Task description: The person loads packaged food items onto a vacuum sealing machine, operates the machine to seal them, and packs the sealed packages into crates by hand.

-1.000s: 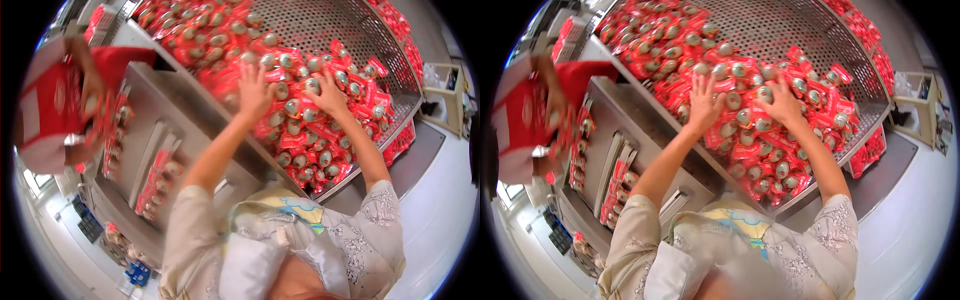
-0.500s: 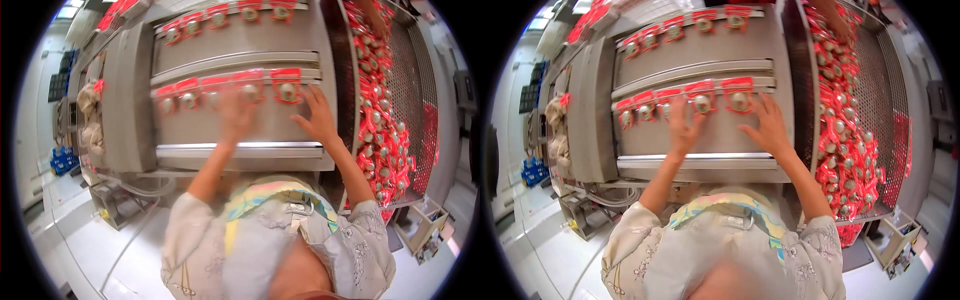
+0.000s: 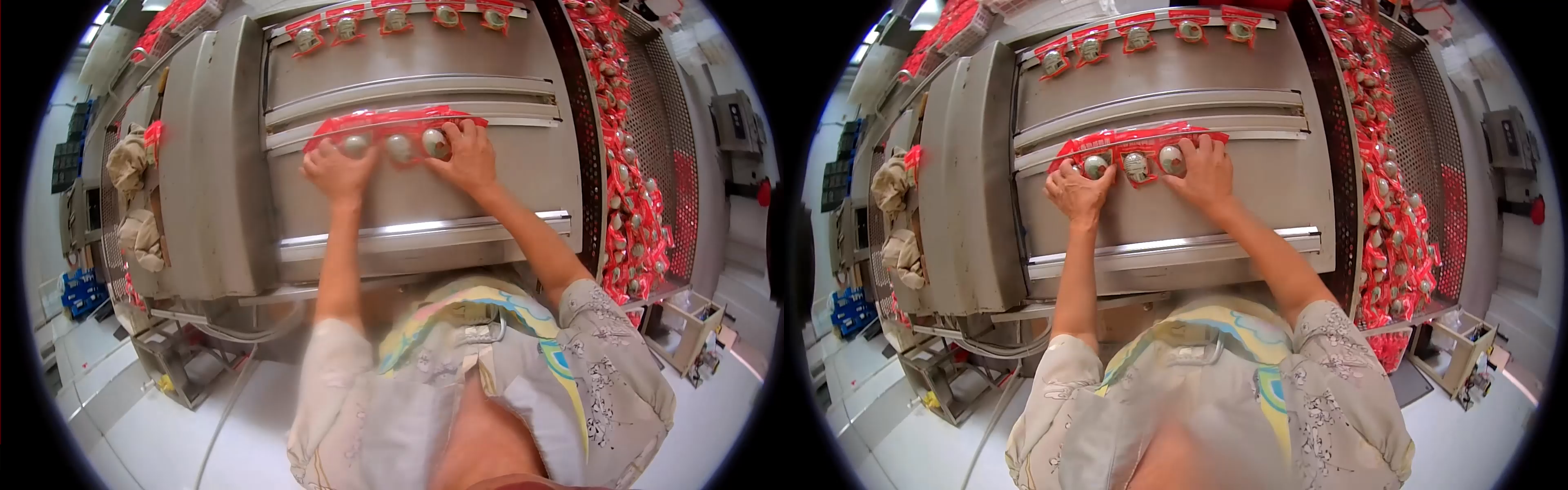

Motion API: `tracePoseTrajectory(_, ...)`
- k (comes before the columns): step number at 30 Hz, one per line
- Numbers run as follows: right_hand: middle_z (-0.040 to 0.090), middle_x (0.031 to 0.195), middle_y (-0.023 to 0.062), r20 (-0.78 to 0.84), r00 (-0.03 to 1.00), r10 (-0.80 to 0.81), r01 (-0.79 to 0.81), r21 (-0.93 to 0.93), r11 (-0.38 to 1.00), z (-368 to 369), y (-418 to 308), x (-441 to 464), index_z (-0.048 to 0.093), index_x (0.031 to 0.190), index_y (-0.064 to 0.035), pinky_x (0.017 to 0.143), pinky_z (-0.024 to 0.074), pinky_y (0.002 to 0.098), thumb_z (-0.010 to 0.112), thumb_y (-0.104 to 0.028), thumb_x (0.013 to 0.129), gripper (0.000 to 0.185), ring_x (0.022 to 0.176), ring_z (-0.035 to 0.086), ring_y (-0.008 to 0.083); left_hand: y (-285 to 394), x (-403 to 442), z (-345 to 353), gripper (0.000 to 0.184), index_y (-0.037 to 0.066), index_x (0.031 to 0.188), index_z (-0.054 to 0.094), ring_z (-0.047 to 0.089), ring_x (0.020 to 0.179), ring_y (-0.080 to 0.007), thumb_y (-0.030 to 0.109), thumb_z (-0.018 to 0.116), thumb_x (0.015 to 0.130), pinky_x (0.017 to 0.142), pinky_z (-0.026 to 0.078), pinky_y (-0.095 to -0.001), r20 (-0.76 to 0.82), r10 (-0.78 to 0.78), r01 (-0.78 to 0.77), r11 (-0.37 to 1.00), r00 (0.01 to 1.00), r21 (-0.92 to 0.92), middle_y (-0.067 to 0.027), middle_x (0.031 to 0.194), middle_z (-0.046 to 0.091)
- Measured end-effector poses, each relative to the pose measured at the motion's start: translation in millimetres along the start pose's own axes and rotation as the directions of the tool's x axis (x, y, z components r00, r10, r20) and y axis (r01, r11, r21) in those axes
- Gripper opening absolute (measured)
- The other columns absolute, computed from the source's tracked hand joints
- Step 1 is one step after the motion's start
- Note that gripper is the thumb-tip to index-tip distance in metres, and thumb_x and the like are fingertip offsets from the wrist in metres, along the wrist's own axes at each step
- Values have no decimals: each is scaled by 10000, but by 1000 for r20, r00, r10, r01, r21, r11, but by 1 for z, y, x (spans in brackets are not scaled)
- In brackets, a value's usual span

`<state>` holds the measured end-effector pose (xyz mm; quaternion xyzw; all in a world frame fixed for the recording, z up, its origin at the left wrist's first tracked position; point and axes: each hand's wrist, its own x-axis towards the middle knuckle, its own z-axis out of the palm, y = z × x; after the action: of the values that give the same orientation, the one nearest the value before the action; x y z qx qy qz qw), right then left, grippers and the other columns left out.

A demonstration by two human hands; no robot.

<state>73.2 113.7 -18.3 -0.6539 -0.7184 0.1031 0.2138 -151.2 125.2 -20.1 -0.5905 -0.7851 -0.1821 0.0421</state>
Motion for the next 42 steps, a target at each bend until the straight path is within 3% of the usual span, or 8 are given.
tracePoseTrajectory(11, 508, 1144, 195, 106, 990, -94, 92, 30, 995, 3, 8, -9, 500, 1295, -174, 835, 466, 472, 767, -427, 624, 765, 1058, 507, 353, -8, -42, -44, 669, 1, 1049, 571, 478, 1112, -378, 427, 821, 599, 935, 393, -441, 428, 34, 244, 779, 903, -578, -179, 1026, 604)
tracePoseTrajectory(15, 527, 1160, 231, 29, 971, -237, 234, 77, 969, 50, 29, -10, 600, 1152, -127, 836, 465, 483, 684, -452, 678, 581, 1060, 537, 376, 27, -56, -17, 943, -36, 1283, 405, 363, 1259, -376, 401, 855, 577, 972, 401, -438, 283, 445, -291, 843, 850, -452, -274, 1409, 249)
tracePoseTrajectory(18, 537, 1141, 221, 128, 981, -146, 149, -12, 989, 14, 19, -23, 644, 1077, -130, 812, 474, 457, 672, -449, 679, 511, 1019, 551, 365, 55, -50, -17, 1075, 12, 1392, 313, 407, 1217, -409, 401, 862, 553, 978, 403, -450, 228, 639, -512, 743, 735, -430, -286, 1392, 278)
tracePoseTrajectory(22, 529, 1131, 219, 288, 955, -71, 40, 110, 993, -28, 47, -45, 646, 1050, -110, 801, 470, 474, 714, -392, 629, 512, 985, 552, 356, 71, -41, -25, 1035, 133, 1400, 384, 458, 1194, -436, 430, 863, 531, 960, 413, -476, 519, 587, -461, 810, 622, -363, -285, 1392, 313)
tracePoseTrajectory(30, 527, 1035, 157, -68, 969, 236, -189, 407, 894, -183, 171, -129, 608, 1129, -145, 741, 510, 412, 718, -355, 622, 560, 929, 590, 313, 94, -58, 10, 790, 68, 1246, 533, 395, 1271, -406, 369, 839, 584, 988, 404, -458, 321, 655, -586, 755, 684, -293, -302, 1388, 317)
tracePoseTrajectory(36, 544, 1017, 130, -428, 694, 578, -542, 218, 812, -231, 367, -240, 622, 1147, -199, 804, 499, 395, 729, -413, 655, 547, 939, 576, 292, 103, -58, 28, 696, 29, 1201, 546, 558, 1035, -279, 276, 827, 614, 833, 494, -363, 370, 608, -480, 789, 702, -385, -194, 1313, 406)
tracePoseTrajectory(41, 520, 1031, 142, -462, 492, 738, -829, 8, 558, -243, 489, -340, 597, 1219, -197, 821, 484, 427, 712, -371, 680, 578, 967, 555, 315, 205, -103, -17, 519, 41, 1187, 548, 612, 763, -170, 83, 746, 708, 606, 511, -271, 651, 346, 269, 706, 675, -655, -117, 1189, 512)
tracePoseTrajectory(42, 508, 1054, 145, -443, 496, 747, -845, -51, 532, -240, 505, -352, 585, 1234, -199, 836, 476, 436, 706, -368, 693, 580, 988, 543, 325, 248, -118, -37, 506, 43, 1193, 541, 616, 748, -170, 37, 717, 719, 569, 505, -258, 629, 456, 195, 691, 630, -696, -115, 1188, 518)
